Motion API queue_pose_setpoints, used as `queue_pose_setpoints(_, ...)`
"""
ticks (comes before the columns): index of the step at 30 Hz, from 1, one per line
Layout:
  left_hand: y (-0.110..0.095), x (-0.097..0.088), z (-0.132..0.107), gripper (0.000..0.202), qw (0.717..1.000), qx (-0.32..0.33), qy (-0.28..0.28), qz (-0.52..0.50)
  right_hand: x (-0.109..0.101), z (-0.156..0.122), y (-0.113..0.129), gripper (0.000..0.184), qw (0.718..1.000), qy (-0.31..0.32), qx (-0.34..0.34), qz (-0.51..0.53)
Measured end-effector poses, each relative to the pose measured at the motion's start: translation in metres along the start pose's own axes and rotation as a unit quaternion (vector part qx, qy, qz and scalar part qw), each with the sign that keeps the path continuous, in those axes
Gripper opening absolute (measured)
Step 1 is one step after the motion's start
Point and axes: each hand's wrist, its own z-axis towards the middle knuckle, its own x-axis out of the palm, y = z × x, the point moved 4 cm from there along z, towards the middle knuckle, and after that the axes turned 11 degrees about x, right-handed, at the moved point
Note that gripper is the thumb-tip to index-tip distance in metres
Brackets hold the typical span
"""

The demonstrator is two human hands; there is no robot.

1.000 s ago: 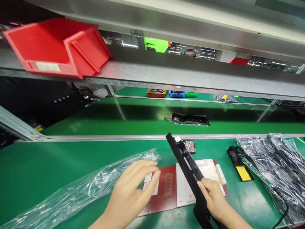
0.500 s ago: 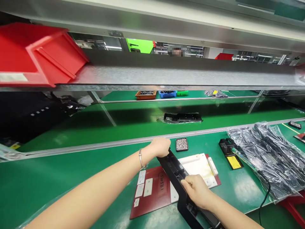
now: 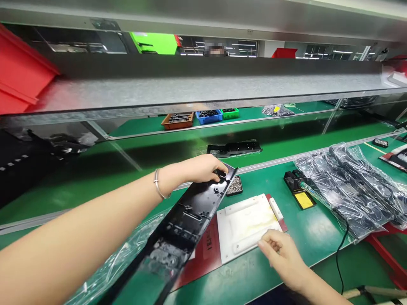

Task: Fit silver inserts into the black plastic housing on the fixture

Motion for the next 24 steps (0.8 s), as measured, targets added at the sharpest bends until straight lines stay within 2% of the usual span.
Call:
queue_pose_setpoints(2,-0.016,0.009,0.018,0.032,0.998,0.053,0.015,-0.009,-0.018,-0.015,-0.02,0.066,0.999,-0.029,0.037,0.011)
queue_pose_setpoints(4,-0.036,0.025,0.037,0.042,0.993,0.112,0.04,-0.027,-0.034,-0.032,-0.04,0.068,0.995,-0.063,0.07,0.016)
queue_pose_setpoints(6,-0.054,0.042,0.054,0.042,0.984,0.163,0.068,-0.04,-0.048,-0.047,-0.057,0.068,0.991,-0.092,0.096,0.015)
queue_pose_setpoints(10,-0.081,0.069,0.082,0.04,0.97,0.223,0.09,-0.045,-0.064,-0.069,-0.077,0.067,0.984,-0.127,0.125,0.01)
queue_pose_setpoints(13,-0.095,0.08,0.094,0.036,0.96,0.254,0.108,-0.052,-0.065,-0.07,-0.076,0.07,0.981,-0.149,0.124,0.012)
queue_pose_setpoints(18,-0.112,0.088,0.1,0.023,0.95,0.279,0.127,-0.056,-0.06,-0.056,-0.065,0.071,0.982,-0.157,0.108,0.008)
queue_pose_setpoints(24,-0.113,0.101,0.104,0.014,0.953,0.279,0.105,-0.048,-0.05,-0.043,-0.054,0.069,0.987,-0.14,0.08,-0.016)
